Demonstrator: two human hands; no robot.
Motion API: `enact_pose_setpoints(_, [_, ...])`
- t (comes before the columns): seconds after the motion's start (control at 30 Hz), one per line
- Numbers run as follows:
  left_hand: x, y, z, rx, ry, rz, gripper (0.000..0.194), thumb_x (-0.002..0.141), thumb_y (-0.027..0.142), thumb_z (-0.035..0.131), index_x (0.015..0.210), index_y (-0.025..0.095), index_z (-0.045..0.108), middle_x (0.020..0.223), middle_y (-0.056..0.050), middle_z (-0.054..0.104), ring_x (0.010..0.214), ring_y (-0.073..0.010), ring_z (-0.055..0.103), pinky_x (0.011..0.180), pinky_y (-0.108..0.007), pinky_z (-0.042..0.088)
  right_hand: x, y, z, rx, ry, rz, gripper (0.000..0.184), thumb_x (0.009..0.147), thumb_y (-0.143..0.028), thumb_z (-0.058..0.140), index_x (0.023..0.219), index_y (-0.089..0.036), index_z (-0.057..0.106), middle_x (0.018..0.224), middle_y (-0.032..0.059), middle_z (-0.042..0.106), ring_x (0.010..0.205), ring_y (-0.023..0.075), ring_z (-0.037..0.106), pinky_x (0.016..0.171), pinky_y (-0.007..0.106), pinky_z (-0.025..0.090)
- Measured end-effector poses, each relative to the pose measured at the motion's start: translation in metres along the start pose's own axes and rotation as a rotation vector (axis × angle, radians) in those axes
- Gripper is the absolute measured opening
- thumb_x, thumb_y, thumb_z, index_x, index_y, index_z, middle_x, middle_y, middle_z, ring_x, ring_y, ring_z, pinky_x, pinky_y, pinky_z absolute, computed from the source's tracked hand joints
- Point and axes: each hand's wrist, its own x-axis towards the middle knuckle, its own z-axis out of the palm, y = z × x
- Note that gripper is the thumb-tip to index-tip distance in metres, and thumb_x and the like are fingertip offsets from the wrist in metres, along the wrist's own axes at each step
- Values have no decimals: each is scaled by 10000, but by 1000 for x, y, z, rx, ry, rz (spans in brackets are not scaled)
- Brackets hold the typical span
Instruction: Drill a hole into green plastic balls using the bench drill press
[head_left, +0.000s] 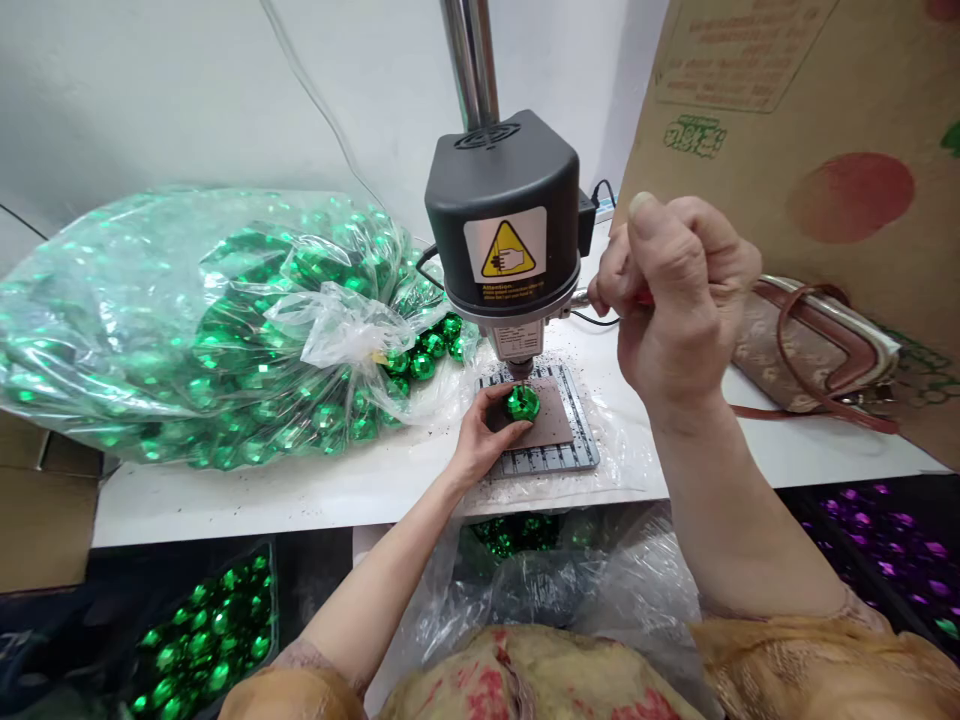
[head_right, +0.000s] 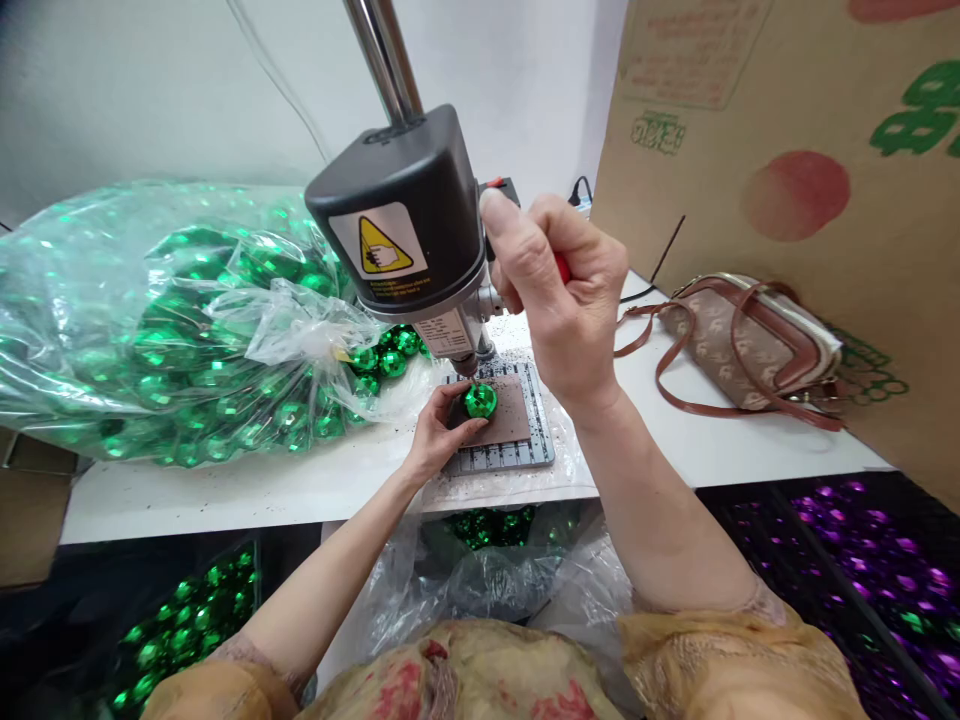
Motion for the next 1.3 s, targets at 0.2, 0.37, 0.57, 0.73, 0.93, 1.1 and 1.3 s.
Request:
enact_pose_setpoints(0.2, [2,3,2,-38,-6,-50,496,777,438,821,1177,219,626,1189,-83,692,1093,-228,664,974,-381,517,-1,-1,2,-5,32,20,500,812,-448,680,537,-210,336,444,-51,330,411,72,335,425,307,281])
enact_pose_setpoints(0.37, [4,5,10,-94,31,-81,569,695,409,886,1149,204,611,1144,-82,701,1049,-223,673,942,-374,528,-1,-1,1,12,46,-6,465,816,-376,684,528,-207,361,438,-50,355,403,85,353,418,319,252])
enact_pose_setpoints(0.57, [3,4,13,-63,19,-88,542,714,392,871,1152,198,619,1167,-82,689,1090,-227,655,984,-379,505,-3,-2,3,24,47,-10,464,827,-372,672,517,-205,369,432,-51,325,400,83,354,416,315,252])
enact_pose_setpoints(0.73, [2,4,12,-51,21,-76,533,724,392,864,1156,204,616,1181,-84,685,1094,-229,653,980,-381,505,-16,-2,2,2,86,-45,509,844,-380,653,477,-187,357,398,-48,245,392,70,356,427,299,246])
enact_pose_setpoints(0.93, [1,3,13,-48,25,-60,540,727,414,861,1161,204,618,1185,-89,680,1110,-237,647,993,-393,501,-30,3,-3,-5,70,-117,546,851,-278,637,493,-150,245,422,-62,261,400,22,334,450,251,285])
enact_pose_setpoints(1.1, [1,3,13,-39,24,-60,535,734,419,855,1164,214,612,1209,-91,662,1140,-245,627,1015,-407,481,-34,11,-6,-13,37,-219,532,857,-225,594,494,-148,213,434,-59,262,397,16,303,453,244,264])
enact_pose_setpoints(1.3, [0,1,13,-33,21,-54,526,736,425,854,1159,220,617,1234,-93,647,1184,-258,604,1055,-427,453,-40,22,-12,2,20,-323,516,839,-181,573,507,-147,179,450,-53,270,406,22,288,455,251,242])
